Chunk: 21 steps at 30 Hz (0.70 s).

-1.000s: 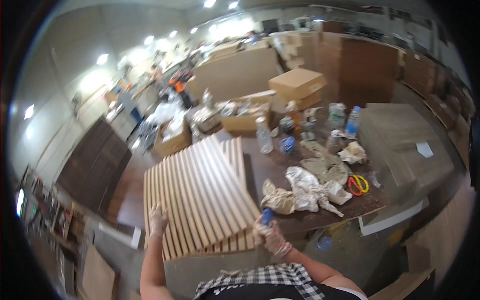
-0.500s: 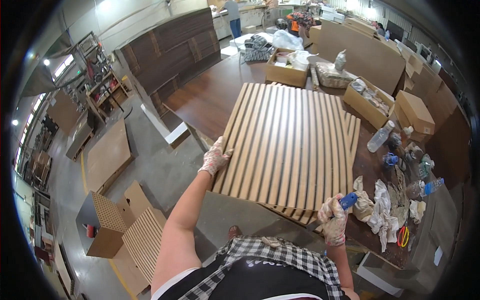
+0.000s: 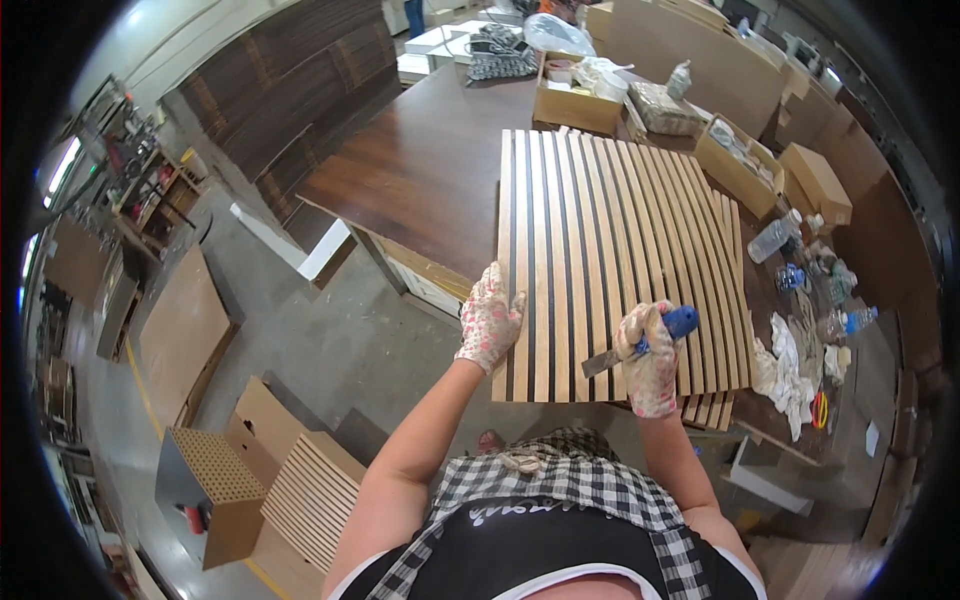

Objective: The person scrapes material from the slats of a wooden panel with a blue tool, rubs the surface with a yellow block, and wipes it with a cloth.

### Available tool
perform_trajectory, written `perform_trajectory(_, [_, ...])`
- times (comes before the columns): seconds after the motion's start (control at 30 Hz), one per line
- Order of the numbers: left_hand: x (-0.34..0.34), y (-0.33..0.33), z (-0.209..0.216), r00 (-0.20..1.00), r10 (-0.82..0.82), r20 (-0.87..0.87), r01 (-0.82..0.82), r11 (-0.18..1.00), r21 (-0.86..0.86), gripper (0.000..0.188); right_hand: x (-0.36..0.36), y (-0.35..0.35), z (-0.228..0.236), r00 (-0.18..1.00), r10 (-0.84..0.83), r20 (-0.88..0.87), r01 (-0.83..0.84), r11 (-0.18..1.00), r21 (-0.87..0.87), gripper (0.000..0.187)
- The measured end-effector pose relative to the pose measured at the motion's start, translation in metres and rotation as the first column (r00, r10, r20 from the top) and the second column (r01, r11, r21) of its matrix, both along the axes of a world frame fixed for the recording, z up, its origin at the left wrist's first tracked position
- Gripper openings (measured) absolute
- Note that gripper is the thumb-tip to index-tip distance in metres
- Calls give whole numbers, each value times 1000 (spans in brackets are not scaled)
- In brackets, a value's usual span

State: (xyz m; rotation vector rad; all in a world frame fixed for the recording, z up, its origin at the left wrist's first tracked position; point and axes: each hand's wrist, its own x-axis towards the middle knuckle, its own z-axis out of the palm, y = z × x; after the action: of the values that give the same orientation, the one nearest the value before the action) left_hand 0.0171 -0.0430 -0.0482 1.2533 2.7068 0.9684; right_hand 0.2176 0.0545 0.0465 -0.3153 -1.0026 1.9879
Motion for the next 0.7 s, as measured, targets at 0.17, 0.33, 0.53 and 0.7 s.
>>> perform_trajectory(0.17, [-2,0,-3,1000,-2,23,1,999,40,56,-25,33,-9,978,-40,-204,31,998,-46,9])
perform_trajectory(0.33, [-1,0,-5,998,-4,65,1,999,38,53,-63,69,-19,965,-133,-227,138,990,7,10])
perform_trajectory(0.53, [-10,-2,-4,991,-61,121,59,998,19,54,-109,112,-30,981,-188,-57,187,982,-21,13])
perform_trajectory(0.7, [-36,15,-2,982,-50,183,38,997,70,55,-140,137,-43,984,-177,14,178,978,-110,15])
